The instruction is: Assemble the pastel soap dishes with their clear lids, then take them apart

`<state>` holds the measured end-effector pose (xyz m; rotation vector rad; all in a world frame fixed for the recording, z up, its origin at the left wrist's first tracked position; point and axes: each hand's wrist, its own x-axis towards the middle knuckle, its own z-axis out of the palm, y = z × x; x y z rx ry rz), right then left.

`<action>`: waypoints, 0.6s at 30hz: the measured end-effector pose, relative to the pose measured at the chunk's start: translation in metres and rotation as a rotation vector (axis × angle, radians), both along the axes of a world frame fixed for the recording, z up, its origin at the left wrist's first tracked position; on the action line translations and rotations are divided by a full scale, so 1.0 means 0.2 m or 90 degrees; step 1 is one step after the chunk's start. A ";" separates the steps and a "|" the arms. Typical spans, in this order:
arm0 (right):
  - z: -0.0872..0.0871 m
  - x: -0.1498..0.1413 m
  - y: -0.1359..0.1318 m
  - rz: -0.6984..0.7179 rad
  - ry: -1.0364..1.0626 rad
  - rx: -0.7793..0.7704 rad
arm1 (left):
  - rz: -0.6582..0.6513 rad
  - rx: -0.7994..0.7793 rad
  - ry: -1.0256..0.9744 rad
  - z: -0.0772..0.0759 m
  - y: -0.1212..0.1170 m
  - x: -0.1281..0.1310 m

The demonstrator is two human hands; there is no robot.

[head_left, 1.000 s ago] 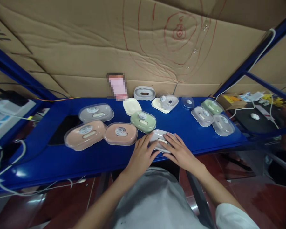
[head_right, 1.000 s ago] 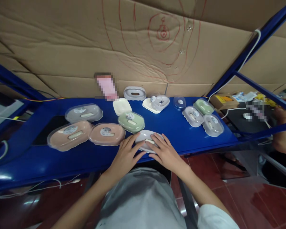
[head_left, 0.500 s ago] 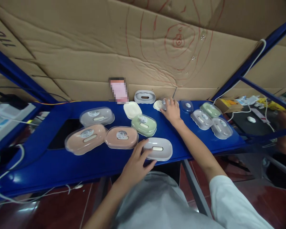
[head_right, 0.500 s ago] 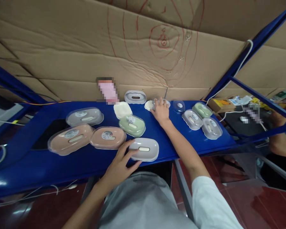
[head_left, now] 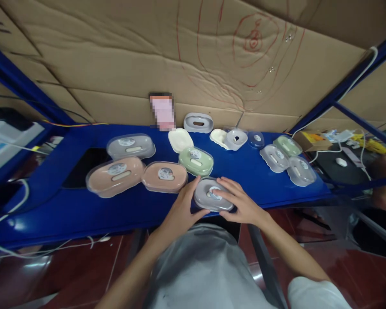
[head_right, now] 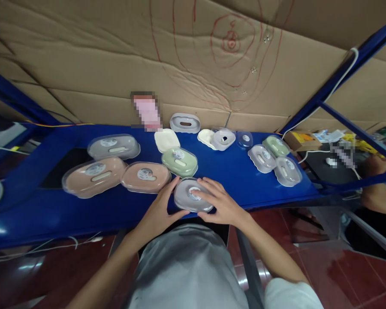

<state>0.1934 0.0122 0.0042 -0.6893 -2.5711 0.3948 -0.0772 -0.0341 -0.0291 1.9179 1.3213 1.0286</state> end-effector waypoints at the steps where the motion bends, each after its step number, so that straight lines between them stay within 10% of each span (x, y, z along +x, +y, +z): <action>1: -0.01 -0.01 0.01 0.006 -0.011 0.019 | 0.001 0.005 0.004 0.00 0.00 0.00; 18: -0.02 0.06 0.14 0.081 -0.059 0.043 | -0.019 0.023 0.032 -0.01 0.01 -0.01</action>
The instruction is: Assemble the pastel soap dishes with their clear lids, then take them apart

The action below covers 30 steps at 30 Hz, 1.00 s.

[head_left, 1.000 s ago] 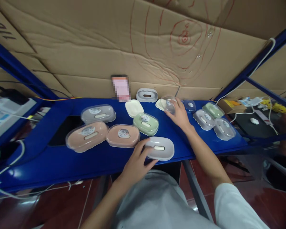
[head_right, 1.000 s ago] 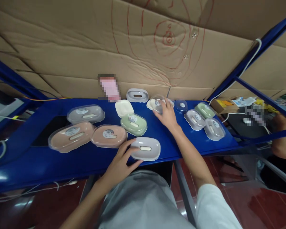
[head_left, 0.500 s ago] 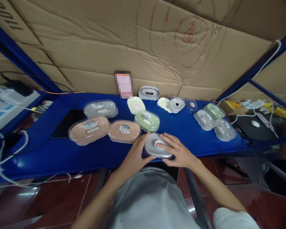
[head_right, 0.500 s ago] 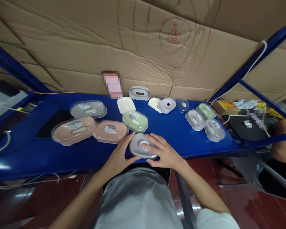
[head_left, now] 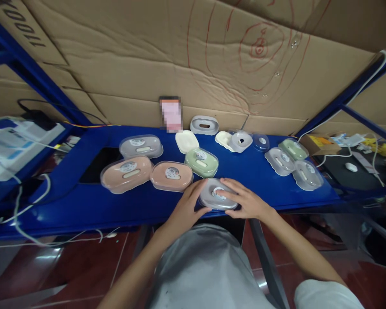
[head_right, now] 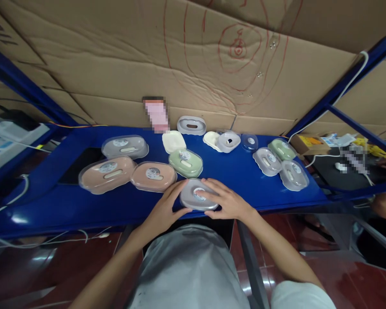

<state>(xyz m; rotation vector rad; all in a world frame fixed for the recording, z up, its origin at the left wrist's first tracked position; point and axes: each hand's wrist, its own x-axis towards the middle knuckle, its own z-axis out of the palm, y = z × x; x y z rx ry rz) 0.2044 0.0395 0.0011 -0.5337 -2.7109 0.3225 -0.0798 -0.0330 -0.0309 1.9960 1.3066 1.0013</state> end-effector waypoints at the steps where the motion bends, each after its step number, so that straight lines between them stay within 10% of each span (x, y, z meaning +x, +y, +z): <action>1: 0.00 0.01 0.02 0.008 -0.012 0.013 | -0.001 0.001 0.001 0.00 0.00 0.00; 10: -0.02 0.04 0.06 0.027 -0.014 0.038 | -0.001 -0.015 0.017 -0.01 0.00 0.00; 24: 0.00 0.03 0.04 -0.015 0.012 -0.181 | -0.017 -0.019 0.032 -0.01 0.01 0.00; 30: 0.01 0.02 -0.01 -0.085 -0.015 -0.138 | 0.003 0.092 0.117 0.10 -0.05 -0.02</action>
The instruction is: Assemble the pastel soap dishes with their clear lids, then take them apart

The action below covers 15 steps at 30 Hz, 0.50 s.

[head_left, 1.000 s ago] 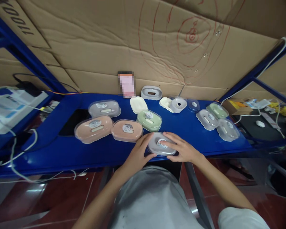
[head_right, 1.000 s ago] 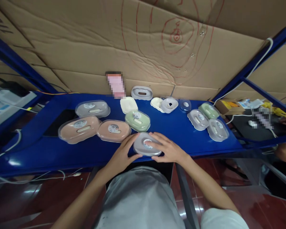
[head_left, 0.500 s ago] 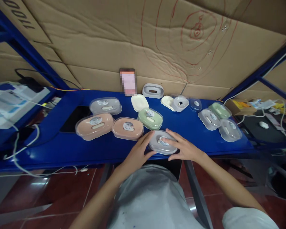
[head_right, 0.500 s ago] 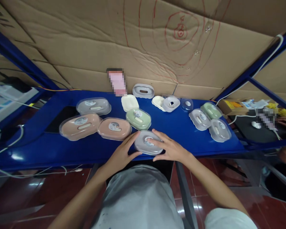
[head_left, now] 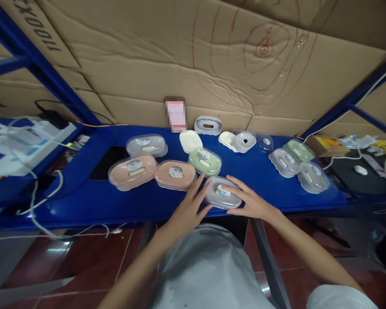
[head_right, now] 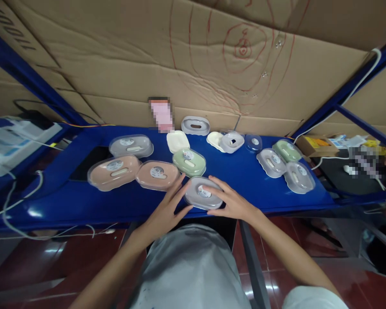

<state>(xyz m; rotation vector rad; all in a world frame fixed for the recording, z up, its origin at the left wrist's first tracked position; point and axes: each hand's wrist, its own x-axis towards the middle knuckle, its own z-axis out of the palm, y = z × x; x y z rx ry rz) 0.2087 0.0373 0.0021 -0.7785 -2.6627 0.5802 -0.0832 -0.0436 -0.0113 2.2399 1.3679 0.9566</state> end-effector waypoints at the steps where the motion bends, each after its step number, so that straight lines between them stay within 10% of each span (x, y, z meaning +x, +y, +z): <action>1: 0.00 0.01 -0.01 -0.015 -0.011 0.011 | 0.022 0.051 0.029 0.03 -0.01 -0.04; 7: 0.05 0.13 0.01 -0.166 -0.036 0.167 | 0.364 0.146 0.213 0.10 -0.01 -0.48; 15: 0.23 -0.34 0.15 -0.048 -0.065 0.203 | 0.433 0.052 0.321 0.08 0.02 -0.67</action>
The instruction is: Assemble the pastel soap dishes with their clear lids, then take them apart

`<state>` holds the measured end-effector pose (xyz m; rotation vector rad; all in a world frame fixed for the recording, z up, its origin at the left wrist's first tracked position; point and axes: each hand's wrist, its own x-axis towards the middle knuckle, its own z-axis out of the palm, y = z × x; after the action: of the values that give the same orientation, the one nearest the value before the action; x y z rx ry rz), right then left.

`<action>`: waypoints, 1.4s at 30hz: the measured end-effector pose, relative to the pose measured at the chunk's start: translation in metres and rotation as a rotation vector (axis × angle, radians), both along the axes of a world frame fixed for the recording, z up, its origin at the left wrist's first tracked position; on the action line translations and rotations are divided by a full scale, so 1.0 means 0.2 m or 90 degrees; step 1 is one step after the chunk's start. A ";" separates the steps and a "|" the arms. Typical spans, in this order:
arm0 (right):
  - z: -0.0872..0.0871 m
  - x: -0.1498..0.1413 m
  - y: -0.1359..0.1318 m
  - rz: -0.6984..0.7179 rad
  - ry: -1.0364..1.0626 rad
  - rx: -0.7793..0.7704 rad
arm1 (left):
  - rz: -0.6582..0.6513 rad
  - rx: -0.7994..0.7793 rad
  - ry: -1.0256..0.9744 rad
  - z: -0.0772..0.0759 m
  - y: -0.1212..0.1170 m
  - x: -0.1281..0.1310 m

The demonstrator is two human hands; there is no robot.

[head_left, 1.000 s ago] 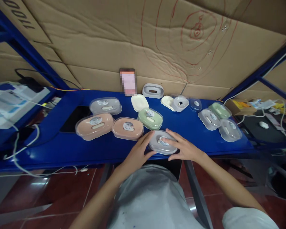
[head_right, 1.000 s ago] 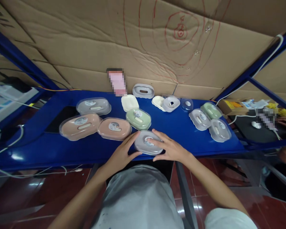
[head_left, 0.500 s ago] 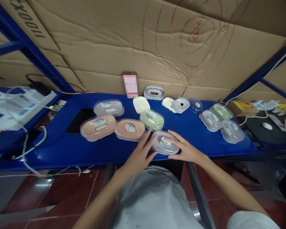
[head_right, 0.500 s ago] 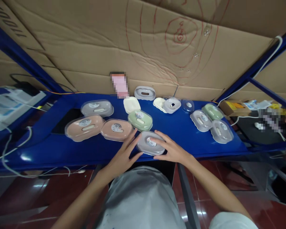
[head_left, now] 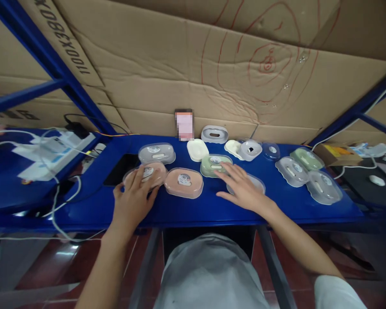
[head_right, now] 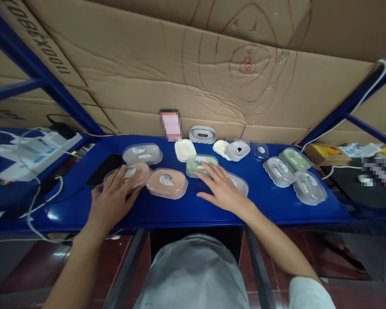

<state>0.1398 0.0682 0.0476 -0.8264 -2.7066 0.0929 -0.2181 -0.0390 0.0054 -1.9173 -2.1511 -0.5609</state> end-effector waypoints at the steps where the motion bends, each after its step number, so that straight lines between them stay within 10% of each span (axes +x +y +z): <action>1: 0.01 -0.08 0.01 0.023 -0.016 -0.008 | 0.013 0.009 0.009 0.01 0.01 0.01; 11: -0.02 -0.24 0.08 -0.057 -0.082 -0.078 | -0.165 0.051 -0.058 0.02 0.32 -0.15; 18: -0.08 -0.30 -0.01 -0.048 -0.071 -0.020 | -0.387 -0.003 -0.044 0.03 0.09 0.14; 32: -0.07 -0.48 -0.02 0.086 0.000 -0.054 | 0.068 0.143 0.000 -0.12 -0.28 -0.02; 36: 0.00 -0.24 -0.01 0.007 -0.026 -0.015 | 0.068 0.175 -0.001 -0.14 -0.26 0.00; 42: -0.09 0.29 -0.03 -0.352 -0.061 -0.079 | -0.059 0.184 -0.004 -0.12 -0.18 0.21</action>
<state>0.1973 0.0626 0.0301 -1.6159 -2.4693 0.0980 -0.1760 -0.0749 -0.0181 -1.8614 -1.8704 -0.8442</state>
